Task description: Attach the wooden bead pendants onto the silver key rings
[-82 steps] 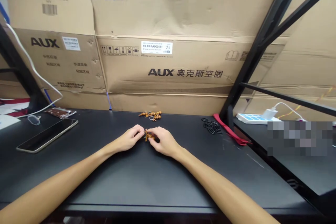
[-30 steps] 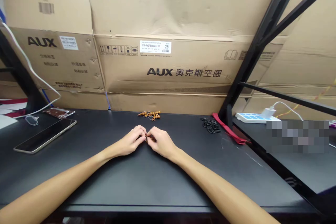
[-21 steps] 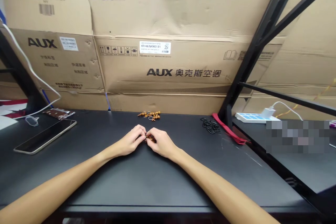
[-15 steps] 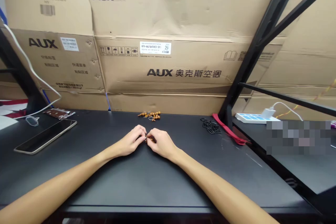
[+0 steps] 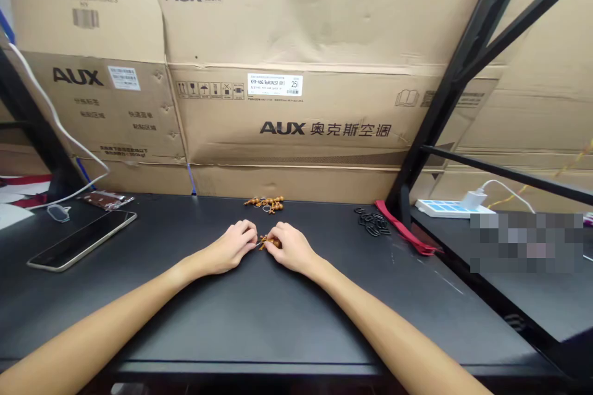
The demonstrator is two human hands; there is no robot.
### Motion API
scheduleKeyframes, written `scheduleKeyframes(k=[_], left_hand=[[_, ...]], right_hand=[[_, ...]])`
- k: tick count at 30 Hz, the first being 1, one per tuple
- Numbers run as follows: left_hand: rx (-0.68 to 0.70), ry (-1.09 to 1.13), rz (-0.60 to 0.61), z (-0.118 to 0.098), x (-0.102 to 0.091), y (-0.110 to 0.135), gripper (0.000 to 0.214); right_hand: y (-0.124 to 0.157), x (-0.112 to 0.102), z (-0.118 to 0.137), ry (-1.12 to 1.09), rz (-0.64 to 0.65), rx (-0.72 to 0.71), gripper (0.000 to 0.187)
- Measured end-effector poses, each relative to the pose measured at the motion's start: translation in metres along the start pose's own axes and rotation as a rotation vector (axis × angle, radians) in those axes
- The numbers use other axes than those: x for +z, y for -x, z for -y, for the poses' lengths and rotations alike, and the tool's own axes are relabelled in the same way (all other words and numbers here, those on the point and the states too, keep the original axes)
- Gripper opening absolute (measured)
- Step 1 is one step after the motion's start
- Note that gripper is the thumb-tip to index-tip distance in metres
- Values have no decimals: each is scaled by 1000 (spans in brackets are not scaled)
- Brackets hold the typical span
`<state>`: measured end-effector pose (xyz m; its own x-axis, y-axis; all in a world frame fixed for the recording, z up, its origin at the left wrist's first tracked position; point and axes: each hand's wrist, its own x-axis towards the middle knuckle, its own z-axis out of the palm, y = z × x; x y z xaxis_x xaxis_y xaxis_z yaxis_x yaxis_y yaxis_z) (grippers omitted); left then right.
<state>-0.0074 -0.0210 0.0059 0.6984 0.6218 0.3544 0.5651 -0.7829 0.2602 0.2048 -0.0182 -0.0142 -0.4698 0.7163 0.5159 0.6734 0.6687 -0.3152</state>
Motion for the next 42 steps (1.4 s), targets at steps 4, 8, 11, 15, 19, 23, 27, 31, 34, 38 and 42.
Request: scheduleKeyframes(k=[4, 8, 11, 15, 19, 23, 27, 31, 34, 38, 42], left_hand=[[-11, -12, -2, 0, -1, 2, 18], [-33, 2, -56, -3, 0, 3, 20], [-26, 9, -84, -4, 3, 1, 19], [-34, 23, -79, -2, 4, 0, 18], [-50, 30, -87, -1, 5, 0, 18], [-54, 25, -96, -1, 6, 0, 18], [-38, 17, -105, -1, 6, 0, 19], [-46, 17, -97, -2, 6, 0, 17], [-40, 8, -91, -2, 6, 0, 15], [-35, -7, -93, -1, 6, 0, 14], [-32, -10, -88, -2, 4, 0, 14]], right_hand=[[1, 0, 2, -57, 11, -27, 8], [2, -1, 9, -107, 34, -61, 7], [2, -1, 11, -122, 47, -80, 8], [1, 1, 4, -42, -2, 0, 10], [1, 2, 4, -55, -19, 14, 10], [1, 1, 10, -140, 18, -71, 9], [0, 0, 7, -125, 1, -16, 10], [0, -2, 6, -152, -10, 5, 8], [1, -3, 10, -207, 30, -50, 9], [0, -2, 10, -164, 17, 2, 11], [-1, -1, 4, -103, -25, 86, 12]])
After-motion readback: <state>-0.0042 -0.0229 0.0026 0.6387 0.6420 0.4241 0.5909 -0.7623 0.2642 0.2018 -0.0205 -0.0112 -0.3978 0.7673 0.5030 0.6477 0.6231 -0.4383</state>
